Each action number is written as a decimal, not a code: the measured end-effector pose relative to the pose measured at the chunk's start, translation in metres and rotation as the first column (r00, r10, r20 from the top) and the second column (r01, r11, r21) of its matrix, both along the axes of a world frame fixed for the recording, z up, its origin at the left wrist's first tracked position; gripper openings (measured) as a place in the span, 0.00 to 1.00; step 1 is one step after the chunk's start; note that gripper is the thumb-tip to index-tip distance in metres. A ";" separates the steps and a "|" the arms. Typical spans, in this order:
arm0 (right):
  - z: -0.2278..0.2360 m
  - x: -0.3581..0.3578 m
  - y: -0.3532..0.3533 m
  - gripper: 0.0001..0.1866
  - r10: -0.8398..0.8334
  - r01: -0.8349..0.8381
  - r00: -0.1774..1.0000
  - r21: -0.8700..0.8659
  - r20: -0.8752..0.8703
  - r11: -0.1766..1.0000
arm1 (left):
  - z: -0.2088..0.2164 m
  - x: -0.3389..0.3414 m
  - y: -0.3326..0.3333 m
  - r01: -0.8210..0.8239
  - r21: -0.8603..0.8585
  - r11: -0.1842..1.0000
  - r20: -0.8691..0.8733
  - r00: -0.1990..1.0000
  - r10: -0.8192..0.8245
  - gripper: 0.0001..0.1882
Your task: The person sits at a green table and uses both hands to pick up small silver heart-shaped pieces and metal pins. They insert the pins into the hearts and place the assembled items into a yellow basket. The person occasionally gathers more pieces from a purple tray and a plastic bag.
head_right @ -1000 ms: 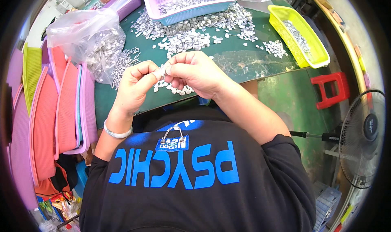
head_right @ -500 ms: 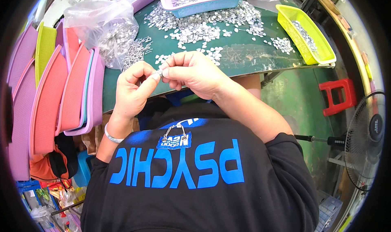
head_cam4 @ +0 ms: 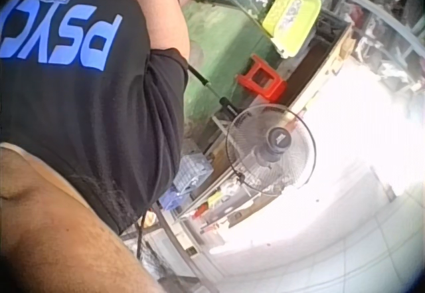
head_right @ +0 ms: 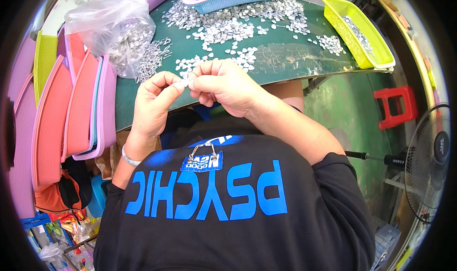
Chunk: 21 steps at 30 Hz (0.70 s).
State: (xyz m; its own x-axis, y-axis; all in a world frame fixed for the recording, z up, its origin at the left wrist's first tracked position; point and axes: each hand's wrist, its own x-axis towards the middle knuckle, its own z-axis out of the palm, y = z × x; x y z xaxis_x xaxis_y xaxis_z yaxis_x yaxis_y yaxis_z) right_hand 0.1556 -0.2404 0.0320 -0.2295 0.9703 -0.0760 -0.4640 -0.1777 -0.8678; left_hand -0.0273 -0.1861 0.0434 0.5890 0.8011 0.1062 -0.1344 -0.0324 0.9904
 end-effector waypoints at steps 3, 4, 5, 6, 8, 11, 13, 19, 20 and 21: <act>-0.003 0.001 0.000 0.03 -0.006 0.006 1.000 -0.004 0.006 1.000 | -0.001 0.002 0.000 0.000 -0.030 1.000 -0.005 1.000 0.000 0.03; -0.003 0.002 0.000 0.03 -0.005 0.005 1.000 -0.003 0.008 1.000 | -0.002 0.002 0.001 0.002 -0.028 1.000 -0.010 1.000 -0.002 0.03; -0.004 0.002 0.000 0.03 -0.010 0.010 1.000 -0.005 0.009 1.000 | -0.003 0.002 0.002 0.004 -0.027 1.000 -0.015 1.000 -0.004 0.03; -0.004 0.002 0.000 0.03 -0.016 0.016 1.000 -0.007 0.010 1.000 | -0.004 0.002 0.003 0.006 -0.025 1.000 -0.019 1.000 -0.007 0.03; -0.004 0.003 -0.001 0.03 -0.023 0.023 1.000 -0.005 0.014 1.000 | -0.003 0.004 0.003 0.013 -0.025 1.000 -0.021 1.000 -0.014 0.03; -0.004 0.005 -0.003 0.04 -0.032 0.032 0.999 0.014 0.014 0.999 | -0.003 0.003 0.005 0.057 -0.011 0.998 -0.056 0.997 -0.057 0.02; -0.004 0.007 -0.004 0.04 -0.049 0.048 0.999 0.030 0.012 0.998 | -0.003 0.003 0.005 0.084 0.001 0.996 -0.076 0.994 -0.084 0.02; -0.002 0.009 -0.013 0.04 -0.185 0.152 0.970 0.202 0.156 0.967 | 0.000 0.015 -0.007 0.021 0.015 1.000 -0.052 0.998 -0.020 0.03; -0.003 0.009 -0.015 0.04 -0.217 0.170 0.959 0.245 0.183 0.955 | 0.001 0.016 -0.009 0.017 0.022 1.000 -0.064 0.998 -0.016 0.03; -0.002 0.009 -0.018 0.05 -0.252 0.187 0.945 0.289 0.207 0.939 | 0.002 0.017 -0.011 0.015 0.031 0.999 -0.076 0.997 -0.013 0.03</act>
